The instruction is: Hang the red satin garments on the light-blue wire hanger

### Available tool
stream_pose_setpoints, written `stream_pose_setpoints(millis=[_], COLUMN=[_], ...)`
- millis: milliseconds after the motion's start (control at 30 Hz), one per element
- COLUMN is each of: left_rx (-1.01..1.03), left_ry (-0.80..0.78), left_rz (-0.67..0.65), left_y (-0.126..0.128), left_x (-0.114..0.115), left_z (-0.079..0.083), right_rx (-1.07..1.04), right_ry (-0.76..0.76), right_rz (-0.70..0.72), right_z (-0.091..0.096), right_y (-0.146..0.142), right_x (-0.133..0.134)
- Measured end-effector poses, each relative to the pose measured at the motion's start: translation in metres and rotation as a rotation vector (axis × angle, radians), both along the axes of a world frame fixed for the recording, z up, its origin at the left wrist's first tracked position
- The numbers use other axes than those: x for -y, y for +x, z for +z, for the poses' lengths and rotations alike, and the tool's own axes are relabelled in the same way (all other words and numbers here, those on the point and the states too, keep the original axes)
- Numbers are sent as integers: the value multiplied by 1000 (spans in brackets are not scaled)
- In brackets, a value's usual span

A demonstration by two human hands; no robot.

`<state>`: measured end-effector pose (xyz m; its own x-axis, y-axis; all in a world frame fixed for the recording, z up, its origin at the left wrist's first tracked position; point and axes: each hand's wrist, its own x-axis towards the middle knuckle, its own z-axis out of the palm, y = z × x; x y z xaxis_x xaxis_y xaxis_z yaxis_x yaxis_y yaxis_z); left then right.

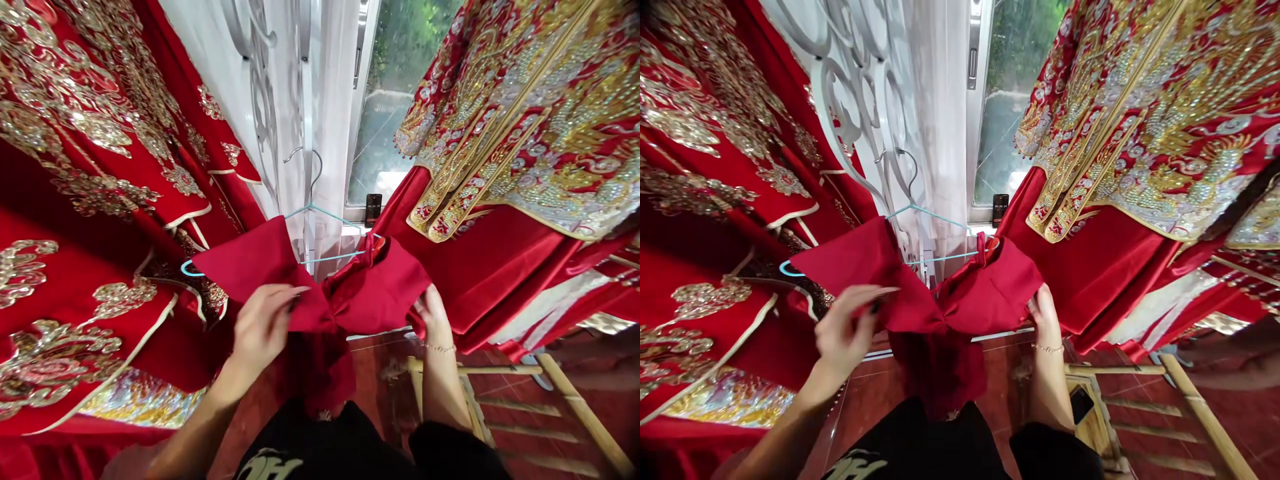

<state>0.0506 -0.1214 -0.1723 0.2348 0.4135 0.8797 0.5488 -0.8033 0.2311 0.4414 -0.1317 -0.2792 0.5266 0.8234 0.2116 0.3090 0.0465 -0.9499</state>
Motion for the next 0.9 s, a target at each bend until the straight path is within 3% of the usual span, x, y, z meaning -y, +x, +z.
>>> stream_pose_setpoints(millis=[67, 167, 233, 300, 367, 433, 533, 600, 700, 800, 900], left_rx=[-321, -627, -811, -985, -1056, -1042, -1031, -1032, -971, -925, -941], left_ry=[45, 81, 7, -147, -255, -271, -252, -237, -171, -151, -201], left_rz=[-118, -45, 29, 80, 119, 151, 160, 124, 64, 42, 16], left_y=[41, 99, 129, 150, 160, 163, 160, 158, 157, 158, 156], left_x=[-17, -57, -81, -99, -109, -115, -121, -124, -123, -121, -114], left_z=[38, 81, 98, 107, 111, 112, 107, 102, 94, 91, 95], right_rx=[-41, -21, 68, 255, 425, 455, 423, 447, 613, 798, 857], right_ry=[-77, 43, 125, 50, -94, -203, -216, -154, -43, 22, 58], right_rz=[-25, -164, -151, -53, -52, 33, 97, 54, -22, -33, -12], right_z=[7, 33, 56, 76, 87, 89, 93, 104, 136, 172, 197], right_y=[8, 3, -13, -33, -50, -59, -56, -50, -51, -70, -93], right_x=[3, -9, -31, -61, -93, -120, -139, -137, -118, -98, -88])
